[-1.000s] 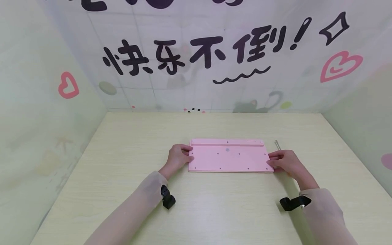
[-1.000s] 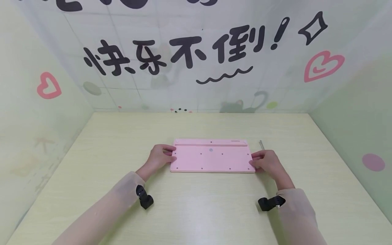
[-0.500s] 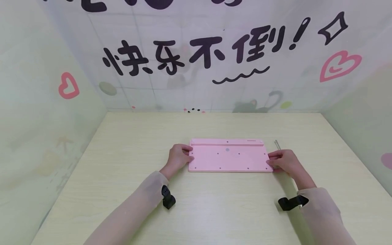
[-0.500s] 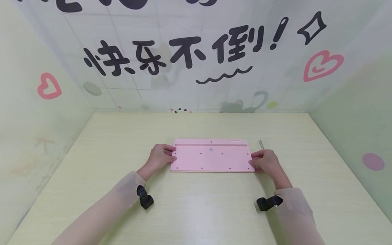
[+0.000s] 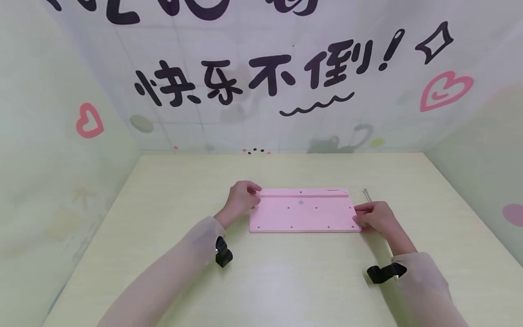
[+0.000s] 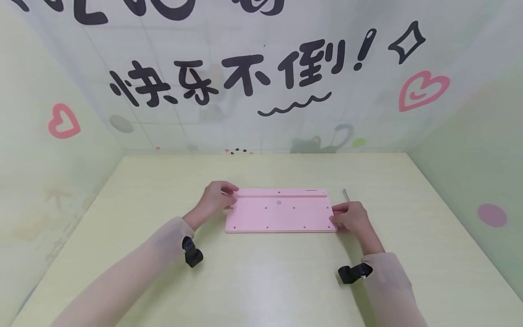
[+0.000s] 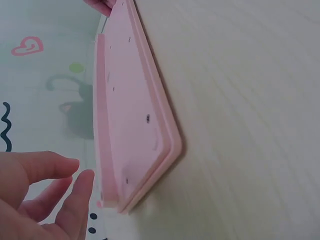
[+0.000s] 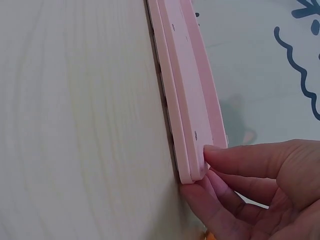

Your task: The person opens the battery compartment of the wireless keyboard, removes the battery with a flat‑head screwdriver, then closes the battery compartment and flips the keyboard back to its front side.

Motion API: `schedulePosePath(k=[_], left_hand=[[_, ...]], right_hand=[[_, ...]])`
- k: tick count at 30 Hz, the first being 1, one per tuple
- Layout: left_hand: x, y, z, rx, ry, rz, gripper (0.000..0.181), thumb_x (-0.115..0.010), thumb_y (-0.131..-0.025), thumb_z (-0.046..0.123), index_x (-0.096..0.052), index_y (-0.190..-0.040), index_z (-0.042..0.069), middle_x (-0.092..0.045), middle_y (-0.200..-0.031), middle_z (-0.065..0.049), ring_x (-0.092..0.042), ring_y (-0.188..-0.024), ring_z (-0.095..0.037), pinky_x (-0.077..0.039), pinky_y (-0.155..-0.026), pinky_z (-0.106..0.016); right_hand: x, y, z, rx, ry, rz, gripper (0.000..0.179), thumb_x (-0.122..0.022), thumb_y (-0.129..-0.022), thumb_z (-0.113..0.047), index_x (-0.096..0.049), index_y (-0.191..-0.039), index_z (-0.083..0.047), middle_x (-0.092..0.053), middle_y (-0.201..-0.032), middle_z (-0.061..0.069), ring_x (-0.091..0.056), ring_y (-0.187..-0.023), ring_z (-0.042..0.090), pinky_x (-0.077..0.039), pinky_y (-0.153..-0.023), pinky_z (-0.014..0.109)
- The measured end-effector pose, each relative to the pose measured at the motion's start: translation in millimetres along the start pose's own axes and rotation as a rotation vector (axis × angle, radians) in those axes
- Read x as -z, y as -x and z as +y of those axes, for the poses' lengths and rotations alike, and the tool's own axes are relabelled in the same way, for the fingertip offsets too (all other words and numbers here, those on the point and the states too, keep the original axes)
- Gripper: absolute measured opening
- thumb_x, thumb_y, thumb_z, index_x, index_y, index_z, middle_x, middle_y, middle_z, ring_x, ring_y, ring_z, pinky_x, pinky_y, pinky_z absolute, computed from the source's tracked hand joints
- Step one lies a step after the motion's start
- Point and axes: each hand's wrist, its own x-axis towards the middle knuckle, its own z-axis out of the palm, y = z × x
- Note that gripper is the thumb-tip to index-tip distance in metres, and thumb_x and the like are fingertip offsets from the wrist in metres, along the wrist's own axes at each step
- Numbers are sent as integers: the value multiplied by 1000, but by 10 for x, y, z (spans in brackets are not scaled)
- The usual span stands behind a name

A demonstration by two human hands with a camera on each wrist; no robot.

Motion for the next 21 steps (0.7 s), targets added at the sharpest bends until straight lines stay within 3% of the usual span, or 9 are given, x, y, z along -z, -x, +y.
schedulePosePath(k=[11, 17, 21], left_hand=[[-259, -169, 416, -95, -63, -203, 27, -66, -82, 4, -62, -109, 2, -56, -89, -7, -57, -72, -19, -50, -61, -25], [-475, -278, 507, -132, -51, -311, 28, -66, -83, 5, -62, -110, 3, -57, -86, -6, -59, -77, -24, -49, -60, -25], [-605, -313, 544, -162, -66, -341, 28, -67, -83, 7, -62, -110, 5, -58, -85, -4, -58, -76, -19, -47, -60, -23]], right_hand=[[-3, 16, 11, 25, 19, 2, 42, -67, -81, -3, -52, -117, 14, -61, -90, 14, -57, -66, 14, -53, -61, 29], [-4, 20, 20, 28, 5, 0, 42, -68, -81, -2, -52, -116, 15, -61, -89, 13, -57, -66, 14, -53, -61, 30], [-3, 13, 14, 22, 16, 2, 43, -67, -81, -4, -52, -117, 14, -61, -89, 13, -57, -66, 15, -53, -61, 30]])
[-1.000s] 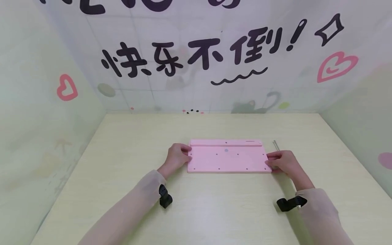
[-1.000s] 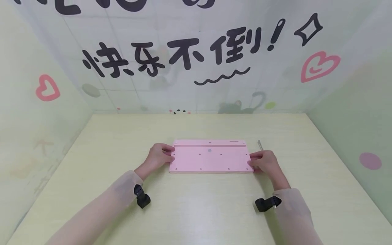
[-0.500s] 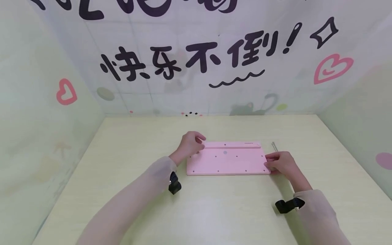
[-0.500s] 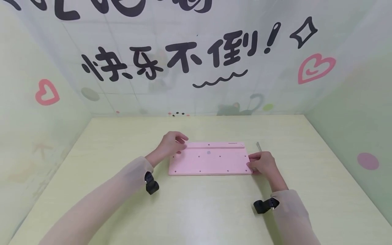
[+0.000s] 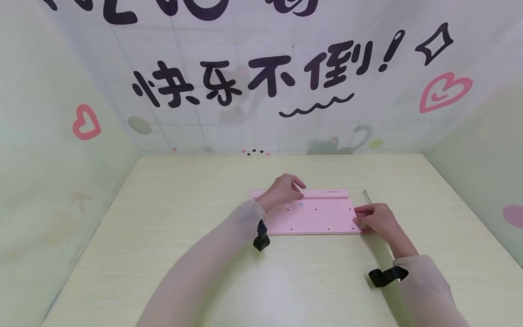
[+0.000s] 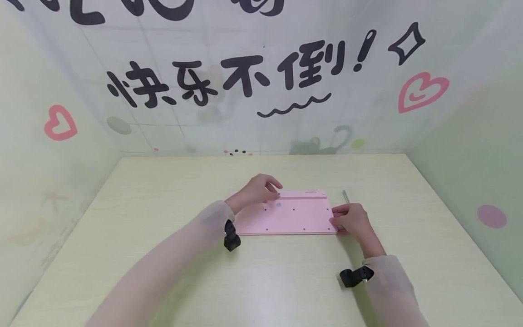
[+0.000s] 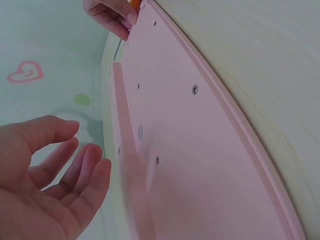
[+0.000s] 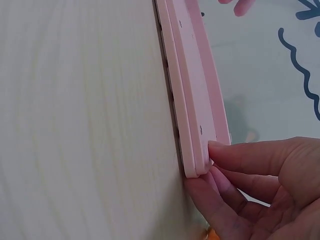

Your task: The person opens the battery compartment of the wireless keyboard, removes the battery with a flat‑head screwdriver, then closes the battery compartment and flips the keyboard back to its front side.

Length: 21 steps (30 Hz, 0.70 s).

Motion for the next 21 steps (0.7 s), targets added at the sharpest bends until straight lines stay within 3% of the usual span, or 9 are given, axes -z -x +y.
schedulePosePath(k=[10, 21], left_hand=[[-281, -158, 68, -81, -28, -7, 25, -66, -83, 7, -63, -108, 5, -56, -86, 0, -52, -77, -13, -44, -62, -21], [-502, -281, 132, -108, -280, 48, 20, -65, -85, 9, -64, -105, 10, -56, -94, 3, -49, -85, -11, -42, -75, -22]], right_hand=[[-13, -13, 11, -6, -9, 0, 42, -67, -82, -4, -52, -118, 13, -60, -92, 15, -57, -68, 15, -53, -62, 30], [-9, -29, 20, 8, 3, 6, 42, -67, -82, -4, -53, -117, 13, -61, -93, 15, -57, -67, 15, -52, -61, 29]])
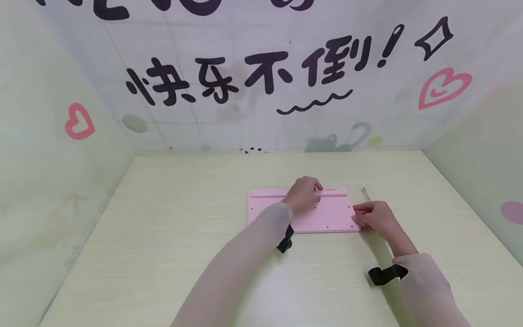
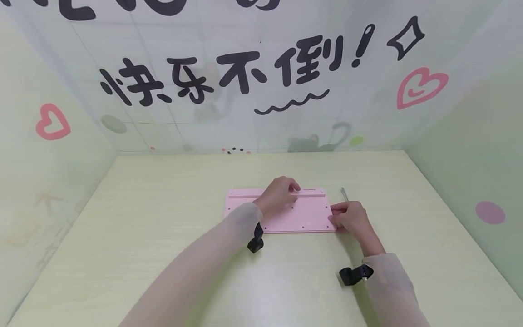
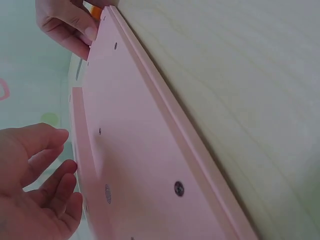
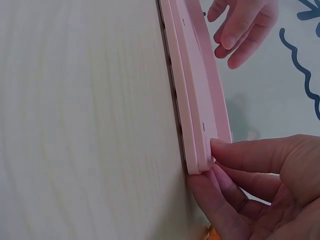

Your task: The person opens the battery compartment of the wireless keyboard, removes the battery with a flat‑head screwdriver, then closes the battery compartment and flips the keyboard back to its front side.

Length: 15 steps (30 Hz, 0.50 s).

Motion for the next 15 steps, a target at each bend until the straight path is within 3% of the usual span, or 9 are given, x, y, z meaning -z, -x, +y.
schedulePosePath(k=[8, 15], left_hand=[[-65, -80, 69, 52, -96, 25, 23, -69, -82, 17, -65, -104, 17, -52, -106, 1, -44, -97, -15, -42, -81, -26], [-125, -125, 131, 86, -147, 55, 22, -70, -82, 21, -67, -103, 21, -52, -105, 3, -44, -98, -15, -40, -84, -29]], right_hand=[[0, 6, -17, 0, -1, 0, 41, -67, -82, -4, -53, -117, 12, -60, -94, 16, -57, -68, 15, -52, -61, 29], [-1, 24, -25, 4, 5, 0, 40, -66, -82, -3, -53, -117, 13, -60, -94, 17, -56, -68, 15, -52, -60, 29]])
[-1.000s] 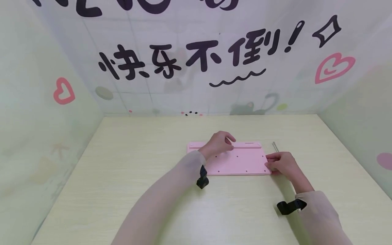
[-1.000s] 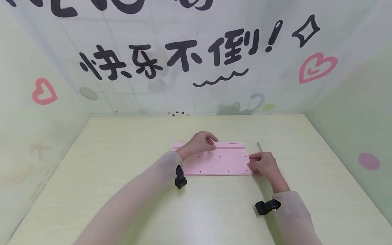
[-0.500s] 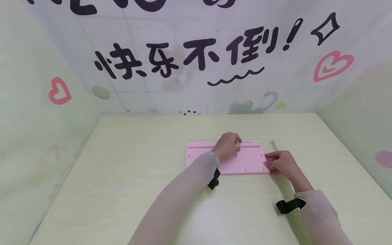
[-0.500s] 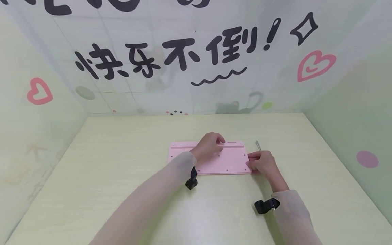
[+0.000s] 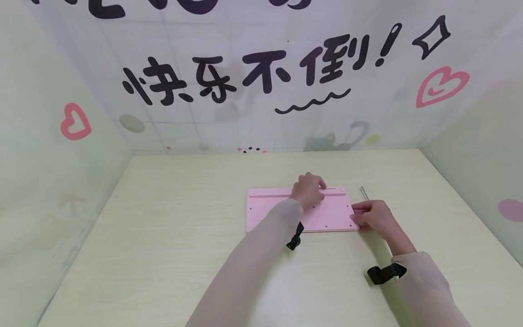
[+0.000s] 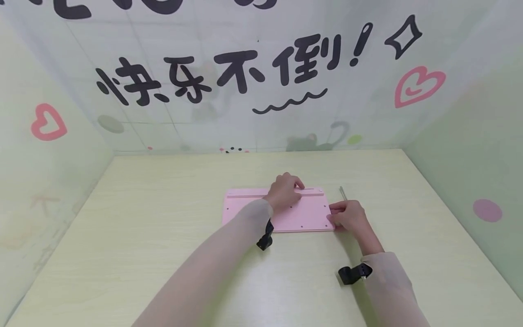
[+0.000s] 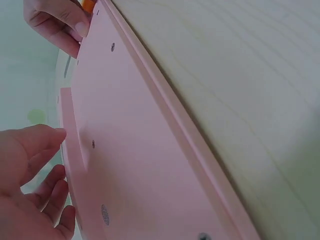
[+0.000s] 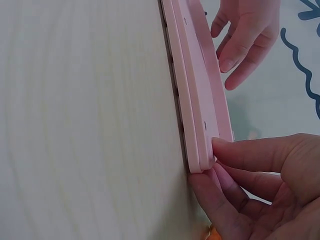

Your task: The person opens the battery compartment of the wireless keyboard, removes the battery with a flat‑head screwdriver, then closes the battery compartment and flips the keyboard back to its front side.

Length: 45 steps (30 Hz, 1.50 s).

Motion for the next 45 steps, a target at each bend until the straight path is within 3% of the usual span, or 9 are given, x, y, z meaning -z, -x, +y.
schedulePosePath(k=[11, 23, 36, 40, 45], left_hand=[[-98, -34, 4, 22, -56, 69, 18, -70, -82, 23, -64, -98, 28, -50, -104, 3, -42, -94, -16, -38, -81, -30], [-148, -94, 28, 14, -90, 48, 21, -69, -83, 28, -63, -102, 32, -49, -110, 2, -40, -97, -16, -37, -81, -31], [-201, -144, -10, 39, -35, 87, 15, -67, -83, 33, -64, -97, 32, -51, -107, 3, -40, -92, -15, -36, -79, -31], [-197, -161, -7, 43, -26, 67, 16, -66, -84, 33, -63, -99, 31, -50, -107, 2, -40, -92, -15, -36, -80, -31], [-152, -181, 5, 61, -8, -6, 18, -65, -86, 31, -61, -103, 29, -50, -108, 2, -39, -93, -16, -35, -82, -32]], right_hand=[[-20, -21, 14, -22, 4, 22, 40, -66, -83, -6, -54, -117, 11, -60, -96, 18, -56, -68, 16, -52, -61, 29], [2, -19, 18, -22, -1, 21, 39, -65, -84, -5, -53, -118, 11, -60, -95, 17, -56, -68, 16, -52, -61, 29], [-19, -29, 30, -25, 9, 24, 39, -65, -83, -5, -54, -117, 10, -60, -95, 17, -56, -67, 17, -52, -60, 29], [-20, -27, 27, -31, 5, 27, 38, -65, -84, -5, -54, -117, 10, -60, -96, 18, -56, -68, 17, -52, -61, 29], [-21, -25, 14, -34, 3, 28, 38, -65, -84, -5, -54, -118, 10, -59, -97, 19, -56, -68, 18, -52, -61, 29]])
